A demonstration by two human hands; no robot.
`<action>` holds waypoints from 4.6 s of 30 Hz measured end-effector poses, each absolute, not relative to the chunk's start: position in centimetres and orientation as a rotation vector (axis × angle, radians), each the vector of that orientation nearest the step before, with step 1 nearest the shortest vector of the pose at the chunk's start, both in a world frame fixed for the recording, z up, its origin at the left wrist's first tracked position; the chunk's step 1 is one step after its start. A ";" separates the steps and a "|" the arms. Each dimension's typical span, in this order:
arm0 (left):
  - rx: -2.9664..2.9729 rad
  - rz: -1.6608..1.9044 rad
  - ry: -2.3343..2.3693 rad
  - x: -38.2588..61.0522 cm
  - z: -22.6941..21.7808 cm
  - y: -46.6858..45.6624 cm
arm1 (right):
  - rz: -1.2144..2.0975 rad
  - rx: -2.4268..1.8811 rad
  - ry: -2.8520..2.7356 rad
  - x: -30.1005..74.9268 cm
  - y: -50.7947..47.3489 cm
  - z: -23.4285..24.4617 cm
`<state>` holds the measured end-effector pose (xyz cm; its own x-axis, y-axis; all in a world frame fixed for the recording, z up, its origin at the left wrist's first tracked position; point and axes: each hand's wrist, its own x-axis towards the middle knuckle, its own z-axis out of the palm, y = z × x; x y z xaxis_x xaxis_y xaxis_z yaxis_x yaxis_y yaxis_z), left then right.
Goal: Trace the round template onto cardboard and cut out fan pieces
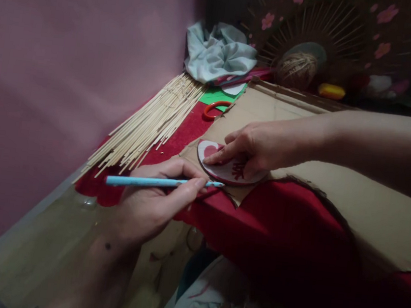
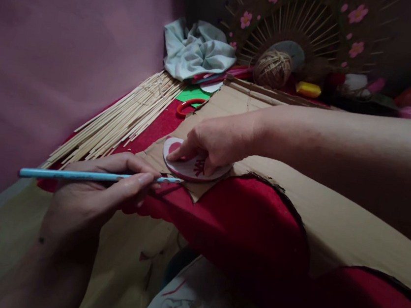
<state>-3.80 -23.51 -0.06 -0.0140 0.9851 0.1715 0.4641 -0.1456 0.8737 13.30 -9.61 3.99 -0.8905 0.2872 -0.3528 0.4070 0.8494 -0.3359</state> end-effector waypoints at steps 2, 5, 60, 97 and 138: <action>1.634 1.092 1.523 -4.1 0.1 -23.4 | -0.565 0.518 2.736 13.2 -9.6 4.1; 1.618 1.073 1.564 -4.7 0.4 -23.5 | -0.559 0.546 2.723 13.2 -9.7 4.1; 1.499 0.934 1.611 -3.8 1.6 -23.1 | -0.662 0.515 2.674 13.1 -9.3 4.0; 1.373 0.910 1.684 -5.3 2.8 -21.2 | -0.656 0.421 2.643 12.5 -9.4 4.5; 1.276 0.766 1.537 -7.6 3.3 -16.8 | -0.760 0.519 2.588 12.3 -9.3 4.4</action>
<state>-7.63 -16.75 3.25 0.0088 0.9609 -0.2767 0.3579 0.2553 0.8982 12.30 -9.29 4.44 -0.8544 0.2357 -0.4631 0.4486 0.7843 -0.4285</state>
